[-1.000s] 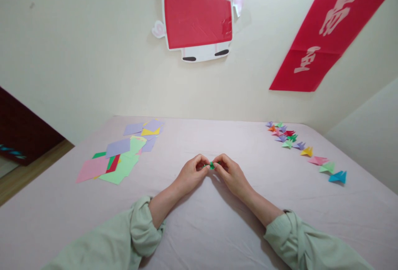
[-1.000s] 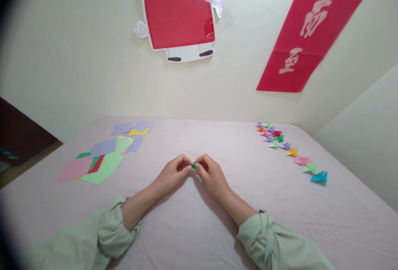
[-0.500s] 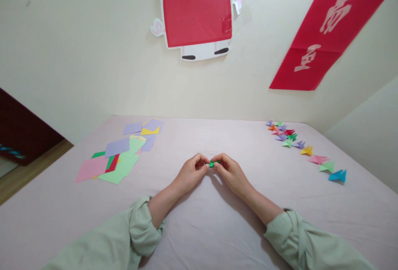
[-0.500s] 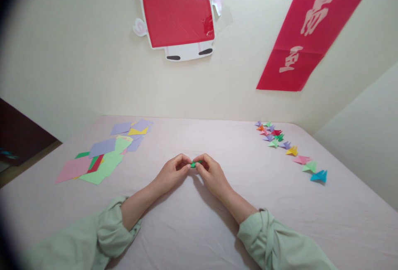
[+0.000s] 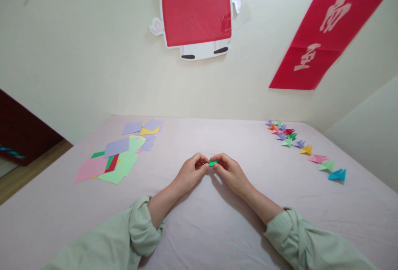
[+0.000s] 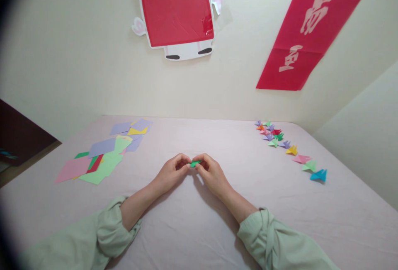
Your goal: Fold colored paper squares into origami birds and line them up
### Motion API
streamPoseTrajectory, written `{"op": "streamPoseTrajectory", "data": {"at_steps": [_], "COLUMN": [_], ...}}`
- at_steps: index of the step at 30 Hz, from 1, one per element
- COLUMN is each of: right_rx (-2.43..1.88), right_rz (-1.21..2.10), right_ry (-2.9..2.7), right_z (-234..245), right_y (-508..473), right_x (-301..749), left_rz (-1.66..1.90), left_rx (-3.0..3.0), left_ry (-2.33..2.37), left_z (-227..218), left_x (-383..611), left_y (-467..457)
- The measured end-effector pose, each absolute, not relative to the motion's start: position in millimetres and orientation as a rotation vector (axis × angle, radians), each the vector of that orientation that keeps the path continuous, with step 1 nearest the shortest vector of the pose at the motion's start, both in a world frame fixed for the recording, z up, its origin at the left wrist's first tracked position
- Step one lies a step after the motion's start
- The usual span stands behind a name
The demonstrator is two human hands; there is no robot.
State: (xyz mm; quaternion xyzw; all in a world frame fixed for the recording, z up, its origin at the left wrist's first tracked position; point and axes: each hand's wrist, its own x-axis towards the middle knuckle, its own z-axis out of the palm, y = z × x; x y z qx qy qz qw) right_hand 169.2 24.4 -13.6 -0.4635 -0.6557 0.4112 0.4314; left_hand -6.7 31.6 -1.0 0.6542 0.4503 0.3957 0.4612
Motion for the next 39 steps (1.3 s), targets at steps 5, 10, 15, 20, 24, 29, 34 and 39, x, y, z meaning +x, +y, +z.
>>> {"op": "streamPoseTrajectory", "data": {"at_steps": [5,10,15,20,24,29,34,39], "right_rx": [-1.143,-1.125,-1.143,-1.155,-1.157,-1.180,-1.167,-1.160], "right_rz": [1.043,1.060,1.050,1.024,1.005,0.961,0.953,1.001], "right_ry": [-1.637,-1.627,-1.624,-1.633,-1.645,-1.656,-1.677,-1.661], "right_z": [-14,-15,-14,-14,-16,-14,-13,-18], "right_y": [24,25,24,24,24,24,23,23], "right_x": [169,168,168,168,167,167,165,164], "left_rz": [0.955,0.951,0.951,0.951,0.952,0.950,0.972,1.025], "left_rx": [1.603,1.636,1.683,1.726,1.756,1.743,1.696,1.665], "left_ry": [1.115,1.100,1.106,1.115,1.098,1.061,1.082,1.124], "left_z": [-1,-2,-2,-4,-7,-12,-14,-11], "left_x": [-6,-6,-6,-5,-5,-5,-5,-4], "left_y": [32,31,29,29,29,29,30,31]}}
